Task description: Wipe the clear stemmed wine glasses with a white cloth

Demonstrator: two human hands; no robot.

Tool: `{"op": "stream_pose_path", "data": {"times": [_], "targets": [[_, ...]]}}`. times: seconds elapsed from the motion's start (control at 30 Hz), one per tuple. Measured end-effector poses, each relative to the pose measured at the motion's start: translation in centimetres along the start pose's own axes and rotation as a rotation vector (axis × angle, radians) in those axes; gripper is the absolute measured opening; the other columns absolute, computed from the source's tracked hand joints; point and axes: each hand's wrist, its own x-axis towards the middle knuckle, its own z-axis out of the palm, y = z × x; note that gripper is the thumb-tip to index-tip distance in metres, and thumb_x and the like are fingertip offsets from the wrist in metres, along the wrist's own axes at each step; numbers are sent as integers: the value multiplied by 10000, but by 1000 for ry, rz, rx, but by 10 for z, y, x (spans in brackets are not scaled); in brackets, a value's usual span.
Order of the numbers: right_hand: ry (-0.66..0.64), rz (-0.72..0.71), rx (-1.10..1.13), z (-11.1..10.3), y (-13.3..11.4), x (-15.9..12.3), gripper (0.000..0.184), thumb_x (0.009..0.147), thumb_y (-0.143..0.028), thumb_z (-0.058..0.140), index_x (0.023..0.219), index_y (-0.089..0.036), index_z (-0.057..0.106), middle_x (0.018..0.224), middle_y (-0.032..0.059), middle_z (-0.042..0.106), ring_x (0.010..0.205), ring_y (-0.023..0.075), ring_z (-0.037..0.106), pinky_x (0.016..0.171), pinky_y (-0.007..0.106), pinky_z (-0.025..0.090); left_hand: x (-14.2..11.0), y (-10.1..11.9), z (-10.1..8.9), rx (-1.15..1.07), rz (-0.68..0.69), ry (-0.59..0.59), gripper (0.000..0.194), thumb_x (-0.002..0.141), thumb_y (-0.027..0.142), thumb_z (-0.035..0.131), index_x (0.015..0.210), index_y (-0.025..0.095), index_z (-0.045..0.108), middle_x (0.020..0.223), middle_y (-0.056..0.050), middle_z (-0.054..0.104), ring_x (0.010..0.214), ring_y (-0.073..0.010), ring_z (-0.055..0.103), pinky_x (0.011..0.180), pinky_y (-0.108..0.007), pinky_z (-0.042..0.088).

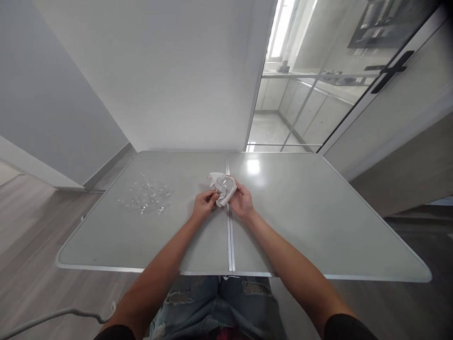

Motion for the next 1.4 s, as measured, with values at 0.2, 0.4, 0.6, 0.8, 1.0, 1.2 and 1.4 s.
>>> {"op": "stream_pose_path", "data": {"times": [0.2,0.4,0.6,0.8,1.0,1.2,1.4], "targets": [[-76,-90,-261,6,19,-3,399,849,-382,682,1227,-268,623,1137,48,695,1070,213,637,968,363,519,3,-11,-2,148,73,99,294,888,385,611,719,153,677,736,-29,618,664,-132,519,627,-241,406],[-269,-174,-600,0,19,-3,360,903,-408,615,1215,-229,588,1128,61,670,1073,214,606,1021,386,457,-3,-9,-6,431,151,101,266,870,280,584,649,164,673,576,-1,552,552,-125,446,560,-251,332],[-172,-100,-618,-11,20,3,390,804,-376,734,1122,-192,605,937,34,687,865,188,640,785,301,508,-4,-3,-3,423,191,-45,142,838,207,588,719,167,656,659,-14,616,587,-134,495,599,-253,371],[-81,37,-475,-14,7,5,331,740,-347,781,998,-183,655,800,25,691,741,171,626,673,263,489,-5,2,-3,184,168,258,316,928,394,583,712,169,636,638,5,569,608,-122,509,619,-245,410],[-170,274,-162,-14,-5,1,85,721,-233,671,777,-178,638,621,10,611,524,135,513,513,265,444,6,4,-1,-536,-20,74,654,787,593,732,1305,219,588,1335,-142,618,1139,-241,633,918,-338,511],[-221,198,-426,-9,1,0,205,764,-310,678,903,-165,638,709,29,646,596,152,564,581,277,468,8,-7,2,-648,-85,-26,670,768,458,809,1336,188,580,1335,-174,638,1213,-282,628,1016,-385,495],[-134,-313,-1127,-2,0,-4,327,785,-264,660,1104,-193,641,1006,101,703,931,246,627,875,374,457,12,-15,-2,-652,-17,114,568,758,406,830,1234,186,613,1328,-170,645,1157,-240,662,1051,-371,475]]}}
